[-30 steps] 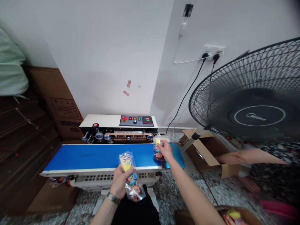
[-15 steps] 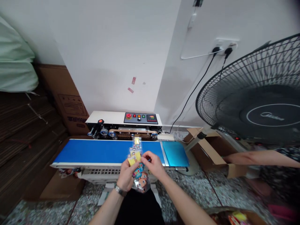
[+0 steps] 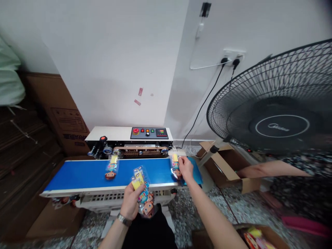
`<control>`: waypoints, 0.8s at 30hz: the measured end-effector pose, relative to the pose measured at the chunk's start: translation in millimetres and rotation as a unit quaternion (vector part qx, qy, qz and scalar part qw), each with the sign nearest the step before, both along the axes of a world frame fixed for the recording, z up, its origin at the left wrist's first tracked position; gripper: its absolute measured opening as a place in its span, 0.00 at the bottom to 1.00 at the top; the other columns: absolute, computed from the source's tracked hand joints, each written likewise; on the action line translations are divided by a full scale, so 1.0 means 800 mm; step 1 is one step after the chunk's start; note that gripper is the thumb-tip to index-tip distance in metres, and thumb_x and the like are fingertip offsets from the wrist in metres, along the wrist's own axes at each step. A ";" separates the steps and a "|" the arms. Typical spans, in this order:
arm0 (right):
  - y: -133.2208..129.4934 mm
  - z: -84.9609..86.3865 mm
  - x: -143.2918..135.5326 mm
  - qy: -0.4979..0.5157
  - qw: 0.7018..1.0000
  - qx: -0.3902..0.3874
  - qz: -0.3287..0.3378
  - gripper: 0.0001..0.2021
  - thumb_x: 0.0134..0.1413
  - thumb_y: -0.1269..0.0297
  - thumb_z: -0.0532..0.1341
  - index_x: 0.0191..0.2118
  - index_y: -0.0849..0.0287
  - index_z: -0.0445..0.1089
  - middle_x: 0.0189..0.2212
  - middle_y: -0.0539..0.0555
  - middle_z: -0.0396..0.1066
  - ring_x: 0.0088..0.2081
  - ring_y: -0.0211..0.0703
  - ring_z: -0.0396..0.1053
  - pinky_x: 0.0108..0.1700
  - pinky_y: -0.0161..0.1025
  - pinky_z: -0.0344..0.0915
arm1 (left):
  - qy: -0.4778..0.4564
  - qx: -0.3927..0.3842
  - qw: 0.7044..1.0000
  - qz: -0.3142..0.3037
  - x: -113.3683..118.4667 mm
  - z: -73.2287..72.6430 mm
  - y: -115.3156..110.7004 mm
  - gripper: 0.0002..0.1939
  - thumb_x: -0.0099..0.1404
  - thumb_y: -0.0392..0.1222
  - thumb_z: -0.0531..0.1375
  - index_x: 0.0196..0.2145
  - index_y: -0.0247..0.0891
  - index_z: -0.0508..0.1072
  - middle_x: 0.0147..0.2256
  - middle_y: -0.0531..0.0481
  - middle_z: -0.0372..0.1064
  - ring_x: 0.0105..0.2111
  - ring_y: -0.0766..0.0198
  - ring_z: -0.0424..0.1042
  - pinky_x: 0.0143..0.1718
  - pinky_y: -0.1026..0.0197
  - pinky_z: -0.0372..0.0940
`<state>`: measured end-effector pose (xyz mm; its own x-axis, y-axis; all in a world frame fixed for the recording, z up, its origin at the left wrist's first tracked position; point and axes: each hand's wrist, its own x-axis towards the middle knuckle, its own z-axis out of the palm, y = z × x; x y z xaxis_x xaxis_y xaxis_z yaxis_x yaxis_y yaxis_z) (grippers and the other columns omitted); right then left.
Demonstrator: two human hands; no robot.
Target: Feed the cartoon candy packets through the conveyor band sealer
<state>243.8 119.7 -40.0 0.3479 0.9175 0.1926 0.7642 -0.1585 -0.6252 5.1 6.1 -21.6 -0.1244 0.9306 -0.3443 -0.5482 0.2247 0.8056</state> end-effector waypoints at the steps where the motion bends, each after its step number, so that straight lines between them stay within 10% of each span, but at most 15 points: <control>1: 0.008 -0.002 0.005 -0.010 1.000 -0.012 -0.009 0.15 0.54 0.61 0.48 0.33 0.59 0.71 0.28 0.56 0.72 0.30 0.45 0.68 0.30 0.35 0.57 | 0.006 0.002 1.000 -0.001 0.000 -0.001 0.000 0.18 0.42 0.40 0.68 0.33 0.33 0.73 0.30 0.45 0.76 0.28 0.61 0.73 0.32 0.60 0.66; 10: 0.007 0.015 -0.057 0.047 0.990 0.013 0.132 0.15 0.52 0.64 0.55 0.46 0.59 0.67 0.38 0.57 0.70 0.37 0.43 0.68 0.37 0.36 0.61 | 0.051 0.065 0.996 -0.038 0.005 0.003 0.001 0.18 0.46 0.39 0.67 0.36 0.35 0.71 0.33 0.46 0.75 0.30 0.62 0.71 0.33 0.61 0.64; 16: -0.062 0.074 -0.100 0.192 0.858 0.012 0.475 0.18 0.53 0.59 0.57 0.50 0.52 0.64 0.41 0.53 0.67 0.36 0.38 0.67 0.36 0.34 0.65 | 0.095 0.109 0.988 -0.061 0.006 0.004 0.000 0.16 0.47 0.41 0.66 0.35 0.35 0.72 0.33 0.46 0.74 0.31 0.62 0.70 0.34 0.61 0.63; 24: -0.077 0.090 -0.108 0.096 0.870 0.042 0.481 0.16 0.50 0.59 0.60 0.45 0.56 0.68 0.34 0.52 0.69 0.31 0.37 0.65 0.34 0.34 0.63 | 0.127 0.116 0.983 -0.064 0.007 0.015 -0.004 0.16 0.48 0.42 0.65 0.35 0.34 0.73 0.32 0.47 0.73 0.30 0.62 0.69 0.34 0.62 0.62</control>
<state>157.3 58.1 32.2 -0.5409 0.7875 0.2955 0.3988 0.5494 -0.7342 10.7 3.2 -9.6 -0.0566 0.9940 -0.0934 -0.3021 0.0721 0.9505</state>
